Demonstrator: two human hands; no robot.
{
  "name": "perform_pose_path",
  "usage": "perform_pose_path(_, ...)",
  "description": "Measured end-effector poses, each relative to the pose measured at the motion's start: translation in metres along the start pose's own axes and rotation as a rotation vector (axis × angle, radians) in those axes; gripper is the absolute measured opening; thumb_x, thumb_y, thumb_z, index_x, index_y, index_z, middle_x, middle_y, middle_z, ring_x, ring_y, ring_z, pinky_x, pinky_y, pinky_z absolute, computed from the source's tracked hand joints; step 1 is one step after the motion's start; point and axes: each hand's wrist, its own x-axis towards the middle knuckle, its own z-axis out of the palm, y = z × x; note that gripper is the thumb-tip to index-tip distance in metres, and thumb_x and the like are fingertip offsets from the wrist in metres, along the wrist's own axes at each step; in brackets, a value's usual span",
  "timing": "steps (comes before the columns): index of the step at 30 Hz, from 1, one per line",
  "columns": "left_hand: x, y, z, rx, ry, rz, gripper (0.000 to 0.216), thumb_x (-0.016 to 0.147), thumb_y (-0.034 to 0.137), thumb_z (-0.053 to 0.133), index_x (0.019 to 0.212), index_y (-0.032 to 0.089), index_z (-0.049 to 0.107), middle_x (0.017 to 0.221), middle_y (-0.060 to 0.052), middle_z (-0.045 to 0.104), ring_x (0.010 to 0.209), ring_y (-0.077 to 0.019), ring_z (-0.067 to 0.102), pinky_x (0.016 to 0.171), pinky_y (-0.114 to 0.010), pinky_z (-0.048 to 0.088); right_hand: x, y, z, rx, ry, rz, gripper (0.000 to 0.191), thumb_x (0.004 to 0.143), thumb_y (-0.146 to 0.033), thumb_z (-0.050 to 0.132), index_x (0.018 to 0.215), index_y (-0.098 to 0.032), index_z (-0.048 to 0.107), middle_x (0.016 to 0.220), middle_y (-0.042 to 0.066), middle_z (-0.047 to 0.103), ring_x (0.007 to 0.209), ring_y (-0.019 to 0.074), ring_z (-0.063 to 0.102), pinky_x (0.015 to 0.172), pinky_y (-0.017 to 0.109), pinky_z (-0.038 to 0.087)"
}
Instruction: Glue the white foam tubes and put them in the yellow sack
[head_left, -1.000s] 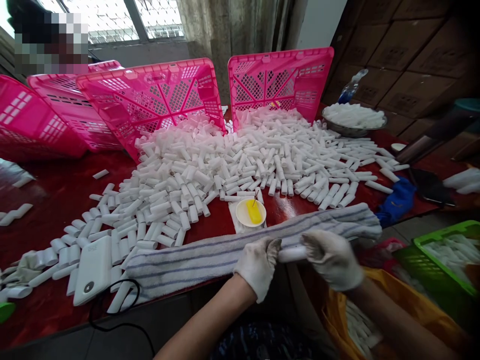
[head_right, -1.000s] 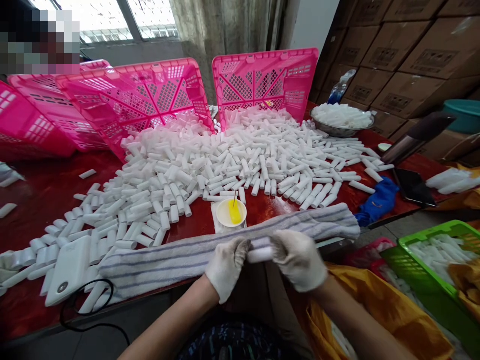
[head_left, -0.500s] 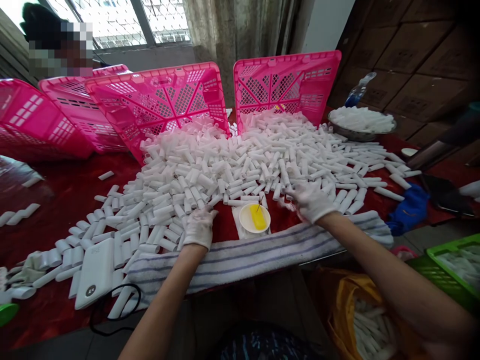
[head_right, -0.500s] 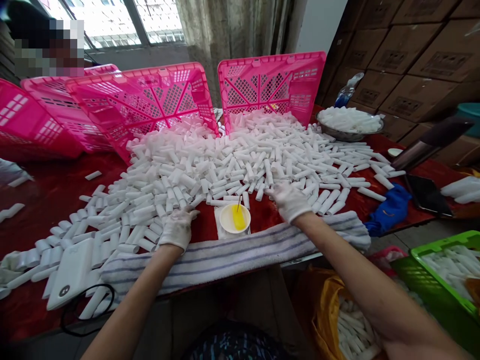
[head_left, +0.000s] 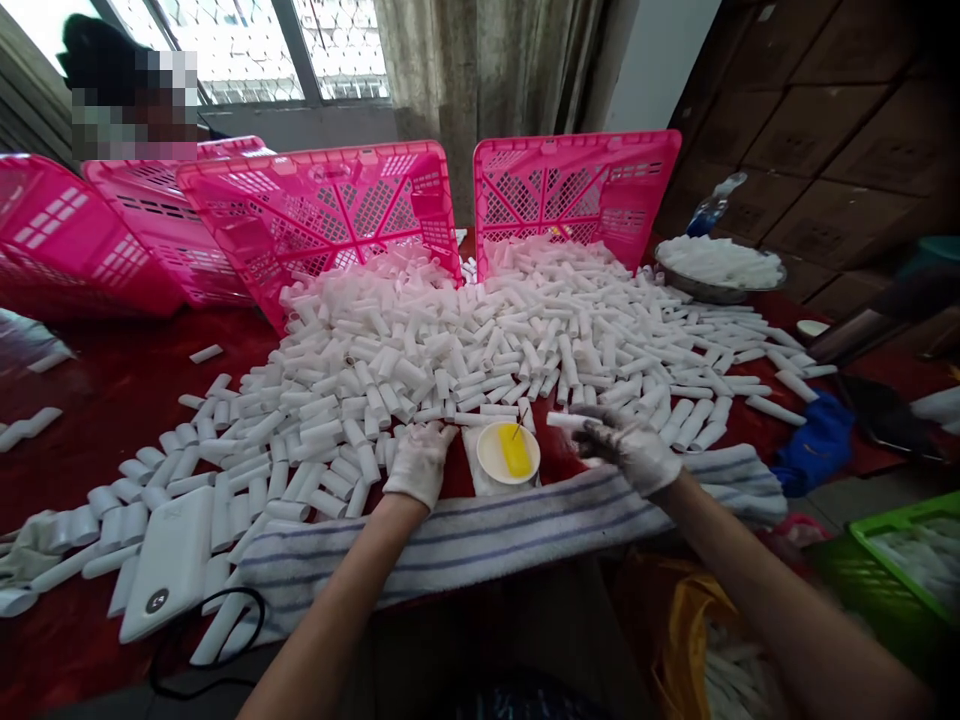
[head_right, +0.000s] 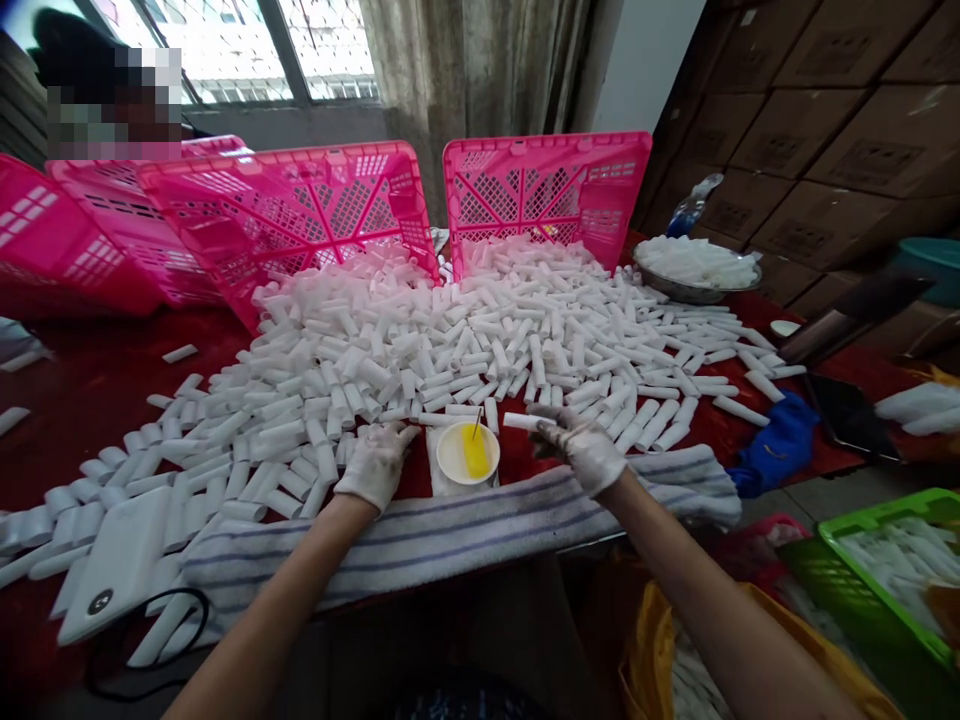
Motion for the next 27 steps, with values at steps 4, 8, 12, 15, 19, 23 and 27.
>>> perform_pose_path(4, -0.004, -0.005, -0.005, -0.017, 0.036, -0.06, 0.041, 0.091, 0.015, 0.037, 0.123, 0.025, 0.06, 0.128, -0.01, 0.055, 0.098, -0.0271, 0.054, 0.077, -0.038, 0.042, -0.015, 0.005, 0.027, 0.543, -0.143, 0.359, 0.058, 0.075, -0.054, 0.067, 0.116, -0.014, 0.064, 0.069, 0.004, 0.064, 0.048, 0.0097, 0.051, 0.043, 0.023, 0.039)
perform_pose_path(8, -0.005, -0.011, -0.006, -0.019, -0.031, -0.088, 0.037, 0.094, 0.02, 0.034, 0.114, 0.024, 0.066, 0.118, -0.01, 0.06, 0.098, -0.0271, 0.055, 0.082, -0.039, 0.042, -0.002, 0.009, 0.051, 0.349, -0.085, 0.284, 0.054, 0.078, -0.056, 0.062, 0.111, -0.014, 0.068, 0.065, 0.002, 0.062, 0.048, 0.0104, 0.049, 0.045, 0.025, 0.04)
perform_pose_path(12, -0.002, -0.013, -0.001, -0.03, -0.032, -0.089, 0.034, 0.093, 0.021, 0.038, 0.108, 0.025, 0.068, 0.112, -0.008, 0.063, 0.09, -0.0254, 0.057, 0.076, -0.037, 0.043, 0.008, 0.025, 0.059, 0.145, 0.0, -0.088, 0.034, 0.073, -0.048, 0.07, 0.091, -0.019, 0.073, 0.088, 0.007, 0.069, 0.084, 0.0212, 0.065, 0.082, 0.038, 0.054)
perform_pose_path(15, -0.003, -0.01, 0.007, -0.148, 0.1, -0.108, 0.027, 0.092, 0.026, 0.044, 0.105, 0.023, 0.068, 0.105, -0.008, 0.065, 0.093, -0.0252, 0.058, 0.08, -0.037, 0.044, 0.004, 0.04, 0.058, 0.094, -0.006, -0.208, 0.031, 0.075, -0.043, 0.071, 0.096, -0.021, 0.071, 0.092, 0.006, 0.068, 0.087, 0.0212, 0.065, 0.087, 0.04, 0.054)
perform_pose_path(19, -0.009, -0.006, 0.015, -0.581, 0.351, -0.257, 0.029, 0.091, 0.038, 0.049, 0.107, 0.017, 0.062, 0.094, -0.009, 0.067, 0.09, -0.0221, 0.061, 0.086, -0.036, 0.046, -0.007, 0.046, 0.058, 0.035, 0.0, -0.15, 0.034, 0.084, -0.039, 0.064, 0.113, -0.021, 0.066, 0.101, 0.007, 0.068, 0.094, 0.0206, 0.065, 0.089, 0.039, 0.055)
perform_pose_path(23, -0.016, -0.005, 0.018, -1.184, 0.352, -0.396, 0.033, 0.085, 0.039, 0.056, 0.107, 0.014, 0.055, 0.089, -0.007, 0.066, 0.075, -0.0159, 0.062, 0.074, -0.031, 0.051, -0.014, 0.042, 0.061, 0.076, -0.027, -0.262, 0.023, 0.084, -0.039, 0.064, 0.098, -0.021, 0.069, 0.096, 0.006, 0.064, 0.07, 0.0158, 0.064, 0.065, 0.033, 0.058)
perform_pose_path(27, -0.027, -0.001, 0.019, -1.433, 0.197, -0.398, 0.038, 0.079, 0.034, 0.06, 0.112, 0.015, 0.054, 0.088, -0.004, 0.066, 0.066, -0.0128, 0.061, 0.067, -0.028, 0.053, -0.016, 0.037, 0.059, 0.066, -0.004, -0.197, 0.033, 0.082, -0.04, 0.066, 0.11, -0.021, 0.066, 0.102, 0.007, 0.067, 0.081, 0.0187, 0.066, 0.074, 0.035, 0.059)
